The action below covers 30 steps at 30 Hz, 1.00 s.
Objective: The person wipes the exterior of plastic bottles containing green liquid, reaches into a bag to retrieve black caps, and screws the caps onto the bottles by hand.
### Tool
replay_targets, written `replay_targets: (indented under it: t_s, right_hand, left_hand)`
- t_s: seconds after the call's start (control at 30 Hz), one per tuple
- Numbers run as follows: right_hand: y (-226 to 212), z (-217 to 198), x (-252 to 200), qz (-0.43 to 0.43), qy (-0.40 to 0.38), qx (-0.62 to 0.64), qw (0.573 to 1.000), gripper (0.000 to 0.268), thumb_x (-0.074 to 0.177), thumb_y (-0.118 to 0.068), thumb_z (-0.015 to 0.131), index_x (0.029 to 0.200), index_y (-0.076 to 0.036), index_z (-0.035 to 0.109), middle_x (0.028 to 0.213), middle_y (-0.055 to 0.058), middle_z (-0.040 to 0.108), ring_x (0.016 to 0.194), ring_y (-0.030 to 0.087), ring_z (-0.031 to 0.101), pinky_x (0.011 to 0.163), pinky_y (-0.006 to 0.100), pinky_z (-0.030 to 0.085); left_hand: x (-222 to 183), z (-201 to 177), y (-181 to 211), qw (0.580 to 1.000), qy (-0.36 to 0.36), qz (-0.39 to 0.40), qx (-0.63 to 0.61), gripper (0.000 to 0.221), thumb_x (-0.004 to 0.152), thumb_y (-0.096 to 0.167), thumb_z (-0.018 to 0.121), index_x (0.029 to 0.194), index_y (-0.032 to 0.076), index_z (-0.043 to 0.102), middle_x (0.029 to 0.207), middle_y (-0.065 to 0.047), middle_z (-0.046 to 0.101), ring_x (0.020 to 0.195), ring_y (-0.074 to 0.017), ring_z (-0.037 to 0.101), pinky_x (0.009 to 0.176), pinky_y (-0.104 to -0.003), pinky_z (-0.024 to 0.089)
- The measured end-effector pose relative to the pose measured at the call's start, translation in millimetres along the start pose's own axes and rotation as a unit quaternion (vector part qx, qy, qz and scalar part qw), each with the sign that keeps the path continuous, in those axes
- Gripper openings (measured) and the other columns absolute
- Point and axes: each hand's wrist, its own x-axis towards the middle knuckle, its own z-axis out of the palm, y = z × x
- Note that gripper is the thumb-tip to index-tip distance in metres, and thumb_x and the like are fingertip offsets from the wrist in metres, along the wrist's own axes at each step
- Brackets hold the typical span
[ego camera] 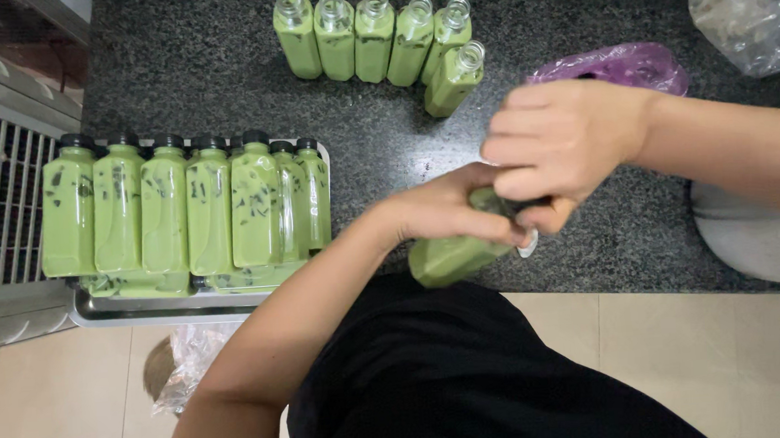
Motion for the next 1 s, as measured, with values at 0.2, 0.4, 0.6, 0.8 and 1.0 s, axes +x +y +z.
replay_targets:
  t_s: [0.2,0.4,0.6,0.8,1.0]
  right_hand:
    - [-14,8,-3,0.054,0.007,0.014,0.998,0.028,0.081,-0.033,0.056,0.064,-0.011,0.053,0.064,0.004,0.053,0.054,0.023,0.053,0.051,0.036,0.043]
    - [-23,24,-24,0.314,0.029,-0.014,0.949,0.021,0.078,-0.025,0.054,0.066,-0.010,0.062,0.063,0.010,0.060,0.057,0.032,0.059,0.055,0.043,0.049]
    - [-28,70,-52,0.548,0.024,-0.007,0.836,0.029,0.085,-0.024,0.052,0.067,-0.008,0.068,0.062,0.017,0.062,0.056,0.039,0.060,0.057,0.050,0.049]
    - [-29,109,-64,0.711,0.011,0.064,0.700,0.040,0.091,-0.029,0.049,0.069,-0.003,0.070,0.068,0.024,0.064,0.066,0.044,0.065,0.068,0.055,0.052]
    - [-11,106,-68,0.758,-0.093,0.224,0.605,0.061,0.098,-0.049,0.044,0.070,-0.001,0.069,0.071,0.026,0.069,0.072,0.040,0.069,0.072,0.051,0.053]
  left_hand:
    - [-6,17,6,0.995,0.093,0.031,0.008,0.044,0.074,0.027,0.080,0.109,0.002,0.073,0.099,-0.009,0.077,0.092,-0.0172,0.072,0.084,-0.032,0.059]
    - [8,18,2,0.965,0.252,0.069,0.027,0.053,0.073,0.029,0.081,0.115,0.002,0.063,0.099,-0.010,0.074,0.093,-0.0181,0.072,0.083,-0.033,0.059]
    - [29,17,-6,0.904,0.387,-0.011,0.183,0.052,0.069,0.034,0.084,0.110,0.007,0.066,0.105,-0.017,0.074,0.101,-0.0382,0.071,0.084,-0.045,0.056]
    - [46,23,-35,0.841,0.457,-0.031,0.288,0.052,0.072,0.032,0.083,0.111,0.006,0.059,0.105,-0.019,0.071,0.101,-0.0391,0.068,0.091,-0.050,0.049]
    - [42,14,-41,0.889,0.396,-0.137,0.184,0.072,0.066,0.035,0.087,0.118,-0.001,0.052,0.104,-0.018,0.070,0.099,-0.0337,0.070,0.086,-0.044,0.056]
